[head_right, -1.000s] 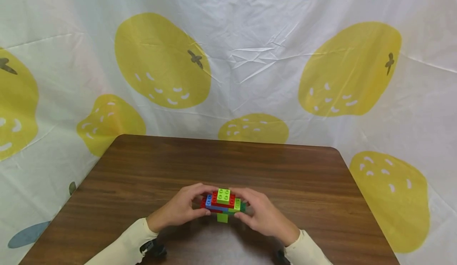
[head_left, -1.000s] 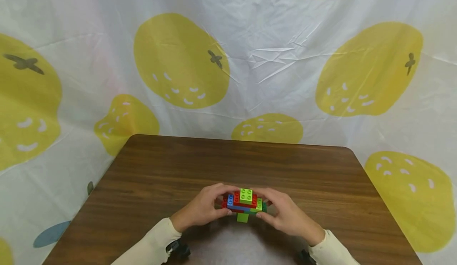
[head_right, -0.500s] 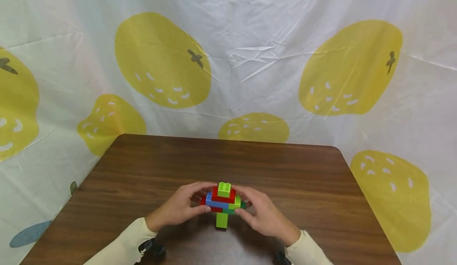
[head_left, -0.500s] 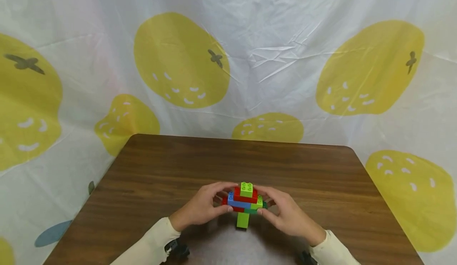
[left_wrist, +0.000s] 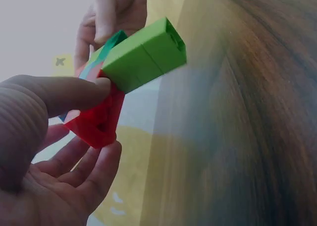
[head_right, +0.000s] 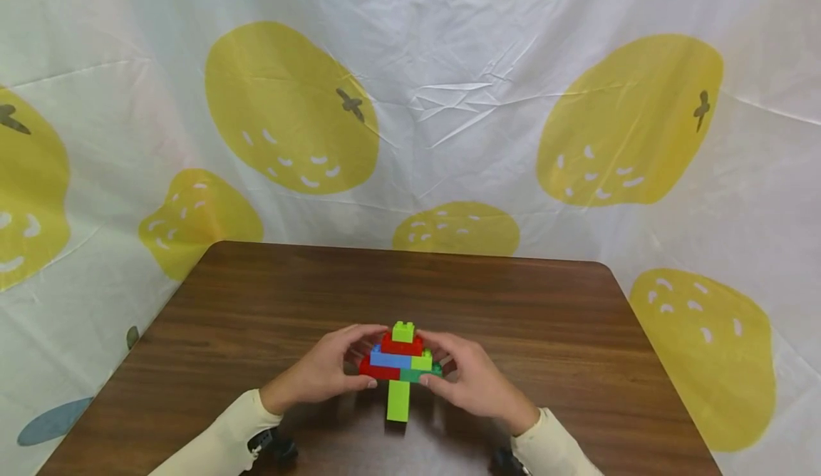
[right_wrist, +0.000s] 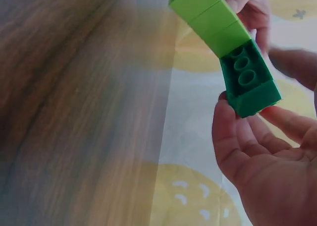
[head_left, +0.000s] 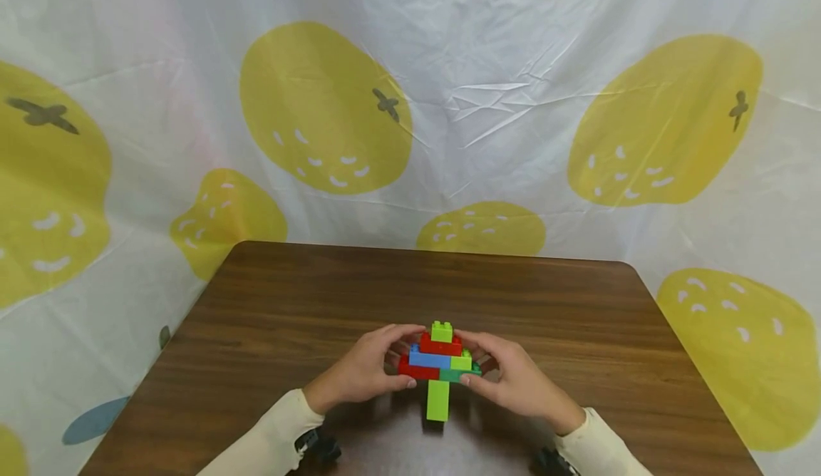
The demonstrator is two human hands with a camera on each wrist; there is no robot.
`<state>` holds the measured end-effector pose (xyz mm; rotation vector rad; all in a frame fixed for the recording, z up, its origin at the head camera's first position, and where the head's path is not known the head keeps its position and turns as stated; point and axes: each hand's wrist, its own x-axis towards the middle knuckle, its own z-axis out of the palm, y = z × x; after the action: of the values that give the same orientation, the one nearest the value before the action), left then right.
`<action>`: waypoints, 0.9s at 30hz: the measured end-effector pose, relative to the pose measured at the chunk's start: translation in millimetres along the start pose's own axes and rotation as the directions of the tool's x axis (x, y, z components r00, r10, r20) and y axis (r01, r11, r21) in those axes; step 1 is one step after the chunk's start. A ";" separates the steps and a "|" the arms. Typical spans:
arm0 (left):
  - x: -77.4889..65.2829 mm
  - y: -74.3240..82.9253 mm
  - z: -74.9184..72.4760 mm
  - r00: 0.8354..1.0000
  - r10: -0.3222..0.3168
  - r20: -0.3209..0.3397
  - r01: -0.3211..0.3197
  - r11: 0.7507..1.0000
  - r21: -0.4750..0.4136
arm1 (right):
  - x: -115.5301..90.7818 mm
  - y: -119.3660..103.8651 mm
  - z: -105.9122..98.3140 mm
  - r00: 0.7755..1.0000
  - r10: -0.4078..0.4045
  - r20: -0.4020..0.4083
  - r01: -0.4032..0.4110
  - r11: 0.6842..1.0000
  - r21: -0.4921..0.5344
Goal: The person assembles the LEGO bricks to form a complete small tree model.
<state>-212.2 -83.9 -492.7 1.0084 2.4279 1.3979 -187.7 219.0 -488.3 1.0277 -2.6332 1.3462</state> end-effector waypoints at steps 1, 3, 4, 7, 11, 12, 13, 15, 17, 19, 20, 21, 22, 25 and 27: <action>0.4 -0.7 0.2 1.000 -0.003 -0.002 0.003 1.000 0.002 | 0.4 -0.9 -0.3 1.000 0.013 0.010 -0.013 1.000 -0.003; 1.0 -1.7 0.3 1.000 -0.013 -0.005 0.013 1.000 0.002 | 1.3 -2.3 -0.7 0.999 0.033 0.028 -0.032 0.999 -0.014; 1.5 -2.3 0.3 1.000 -0.019 -0.006 0.019 1.000 0.000 | 1.8 -2.7 -0.9 0.999 0.038 0.035 -0.038 0.999 -0.019; 3.2 -4.2 0.2 0.999 -0.037 0.002 0.037 0.999 -0.007 | 3.8 -1.4 -2.0 0.999 0.030 0.044 -0.029 0.999 -0.030; 7.4 -6.2 -0.5 0.998 -0.056 0.013 0.057 0.998 -0.021 | 7.8 4.1 -5.8 0.999 0.027 0.047 -0.026 0.999 -0.029; 8.8 -6.9 -0.7 0.998 -0.056 0.014 0.057 0.998 -0.027 | 9.0 5.7 -7.2 0.998 0.030 0.048 -0.028 0.999 -0.030; 10.4 -7.7 -1.1 0.998 -0.055 0.014 0.055 0.998 -0.035 | 10.3 7.4 -8.6 0.998 0.038 0.049 -0.037 0.999 -0.026; 13.5 -8.6 -1.8 0.999 -0.048 0.010 0.049 0.997 -0.055 | 13.1 10.3 -11.6 0.998 0.049 0.048 -0.048 0.999 -0.018; 16.8 -11.0 -2.1 0.999 -0.044 0.005 0.045 0.996 -0.071 | 15.7 12.7 -14.6 0.997 0.060 0.047 -0.059 0.998 -0.019; 19.8 -13.8 -2.5 0.999 -0.050 0.001 0.050 0.995 -0.081 | 18.3 14.8 -17.3 0.996 0.074 0.045 -0.073 0.997 -0.020; 21.3 -15.1 -2.7 0.999 -0.053 -0.002 0.052 0.995 -0.087 | 19.6 15.7 -18.6 0.996 0.080 0.042 -0.079 0.997 -0.023; 22.9 -16.5 -3.0 0.998 -0.055 -0.004 0.055 0.994 -0.093 | 21.0 16.8 -19.9 0.995 0.088 0.043 -0.087 0.996 -0.022; 24.6 -17.9 -3.3 0.998 -0.064 -0.003 0.063 0.993 -0.096 | 22.5 17.9 -21.2 0.994 0.099 0.044 -0.098 0.995 -0.023; 30.4 -22.2 -4.8 0.997 -0.077 -0.013 0.076 0.992 -0.099 | 27.6 23.1 -24.4 0.992 0.120 0.046 -0.119 0.993 -0.019; 34.4 -25.3 -6.0 0.996 -0.085 -0.023 0.083 0.992 -0.095 | 31.4 27.5 -25.8 0.990 0.131 0.050 -0.130 0.991 -0.019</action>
<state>-252.9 -75.0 -503.7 0.8614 2.3687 1.4911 -234.7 232.0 -482.7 0.9153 -2.7885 1.3377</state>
